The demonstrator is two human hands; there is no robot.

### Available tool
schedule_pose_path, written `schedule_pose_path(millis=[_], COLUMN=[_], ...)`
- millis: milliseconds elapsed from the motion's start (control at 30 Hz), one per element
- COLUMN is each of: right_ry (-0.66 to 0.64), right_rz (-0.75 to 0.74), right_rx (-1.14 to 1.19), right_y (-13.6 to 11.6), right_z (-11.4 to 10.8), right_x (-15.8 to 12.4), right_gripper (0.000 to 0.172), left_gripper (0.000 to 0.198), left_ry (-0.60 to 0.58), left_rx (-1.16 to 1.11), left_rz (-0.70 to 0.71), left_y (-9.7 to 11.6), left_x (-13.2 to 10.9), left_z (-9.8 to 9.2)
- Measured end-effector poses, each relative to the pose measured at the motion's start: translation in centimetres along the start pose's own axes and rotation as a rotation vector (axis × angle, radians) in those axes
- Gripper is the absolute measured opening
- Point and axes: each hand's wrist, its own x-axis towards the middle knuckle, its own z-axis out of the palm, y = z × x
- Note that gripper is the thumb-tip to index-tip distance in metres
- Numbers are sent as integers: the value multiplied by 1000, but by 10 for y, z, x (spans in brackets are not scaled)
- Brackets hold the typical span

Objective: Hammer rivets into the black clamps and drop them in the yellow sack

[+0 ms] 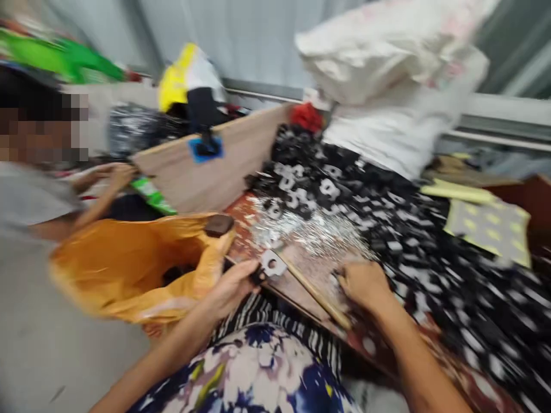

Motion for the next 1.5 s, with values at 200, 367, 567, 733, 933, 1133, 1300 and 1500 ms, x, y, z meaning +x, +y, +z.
schedule_pose_path(millis=[200, 367, 567, 733, 933, 1133, 1300, 1500], right_ry=[-23, 41, 297, 471, 498, 542, 444, 206], right_rz=[213, 174, 64, -27, -118, -201, -175, -176], right_rx=[-39, 89, 650, 873, 918, 991, 996, 1326], right_y=[30, -12, -22, -37, -64, -72, -82, -74], right_z=[0, 32, 55, 23, 14, 29, 37, 33], right_x=[-38, -43, -54, -57, -57, -62, -68, -69], right_gripper=[35, 27, 22, 32, 28, 33, 37, 31], left_gripper=[38, 36, 30, 28, 29, 31, 30, 25], left_ry=[117, 66, -69, -138, -185, -197, -134, -182], left_rx=[241, 460, 408, 264, 143, 242, 325, 460], left_rz=[58, 76, -61, -140, -95, -41, -3, 107], left_y=[1, -9, -20, -25, -31, -31, -38, -36], left_x=[14, 28, 38, 45, 50, 47, 50, 54], left_z=[4, 17, 33, 60, 75, 65, 55, 43])
